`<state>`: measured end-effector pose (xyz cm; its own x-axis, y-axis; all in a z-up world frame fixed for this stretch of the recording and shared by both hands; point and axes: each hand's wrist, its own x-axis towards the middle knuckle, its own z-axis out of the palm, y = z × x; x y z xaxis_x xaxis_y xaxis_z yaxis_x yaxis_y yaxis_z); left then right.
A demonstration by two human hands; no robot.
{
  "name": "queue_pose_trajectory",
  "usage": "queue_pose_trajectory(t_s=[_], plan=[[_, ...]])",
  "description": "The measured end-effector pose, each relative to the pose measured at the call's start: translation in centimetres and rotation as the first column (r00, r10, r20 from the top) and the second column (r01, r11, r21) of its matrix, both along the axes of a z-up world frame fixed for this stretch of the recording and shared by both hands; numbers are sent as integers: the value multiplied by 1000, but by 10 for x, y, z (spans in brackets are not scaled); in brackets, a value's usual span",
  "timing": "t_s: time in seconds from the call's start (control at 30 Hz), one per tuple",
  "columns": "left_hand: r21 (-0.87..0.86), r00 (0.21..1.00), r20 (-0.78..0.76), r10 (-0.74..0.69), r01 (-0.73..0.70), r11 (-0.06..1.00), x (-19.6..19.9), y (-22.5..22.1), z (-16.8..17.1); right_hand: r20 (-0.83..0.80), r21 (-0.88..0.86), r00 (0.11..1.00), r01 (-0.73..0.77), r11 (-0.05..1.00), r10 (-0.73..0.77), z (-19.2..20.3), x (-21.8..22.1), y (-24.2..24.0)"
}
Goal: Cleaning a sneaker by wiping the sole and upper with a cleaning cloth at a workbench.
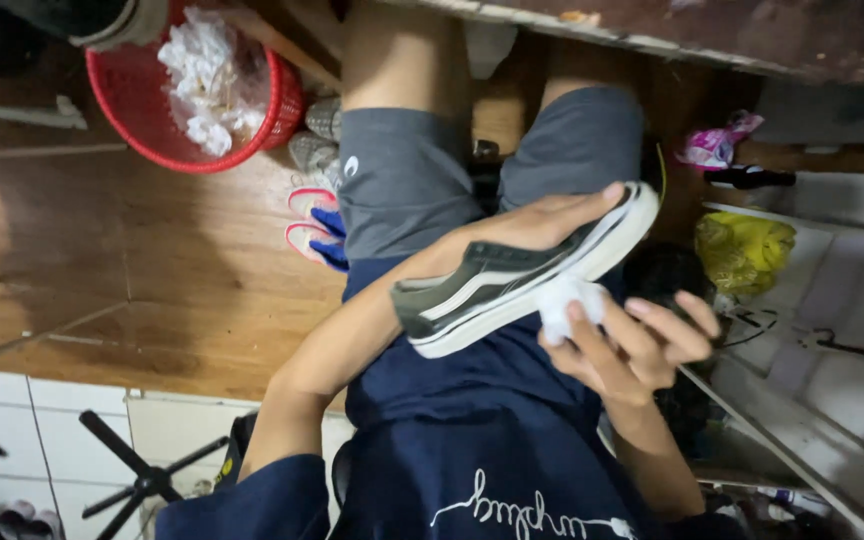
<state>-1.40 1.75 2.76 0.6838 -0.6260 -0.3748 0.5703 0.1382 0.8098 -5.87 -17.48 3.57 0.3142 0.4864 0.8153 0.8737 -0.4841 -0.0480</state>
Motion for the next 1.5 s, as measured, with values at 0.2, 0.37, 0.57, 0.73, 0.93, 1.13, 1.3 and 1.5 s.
queue_pose_trajectory(t_s=[0.2,0.37,0.57,0.73,0.93,1.13,1.3,1.5], plan=[[-220,963,268,-11,72,973,-21,-19,-47,-206,197,978,87,976,-45,17,14,-12],[-284,931,362,-54,165,945,-35,-21,-66,-535,292,845,150,945,32,15,17,-22],[-306,944,326,-40,145,941,-29,-20,-35,-421,177,907,105,979,-21,22,-13,-23],[-291,942,333,-34,137,947,-33,-27,-61,-343,11,936,93,996,-84,22,-12,-28],[-162,956,242,-164,207,965,-28,-23,-42,-296,-68,938,168,983,-181,36,-4,-22],[-267,941,310,-135,222,938,-26,-20,-18,-335,-111,942,-67,992,26,31,-18,-38],[-155,918,358,-172,240,958,-26,-22,-31,-639,181,767,78,980,57,41,-3,-15],[-106,913,368,-176,229,968,-29,-26,-34,-788,272,600,133,953,141,33,8,-24]])
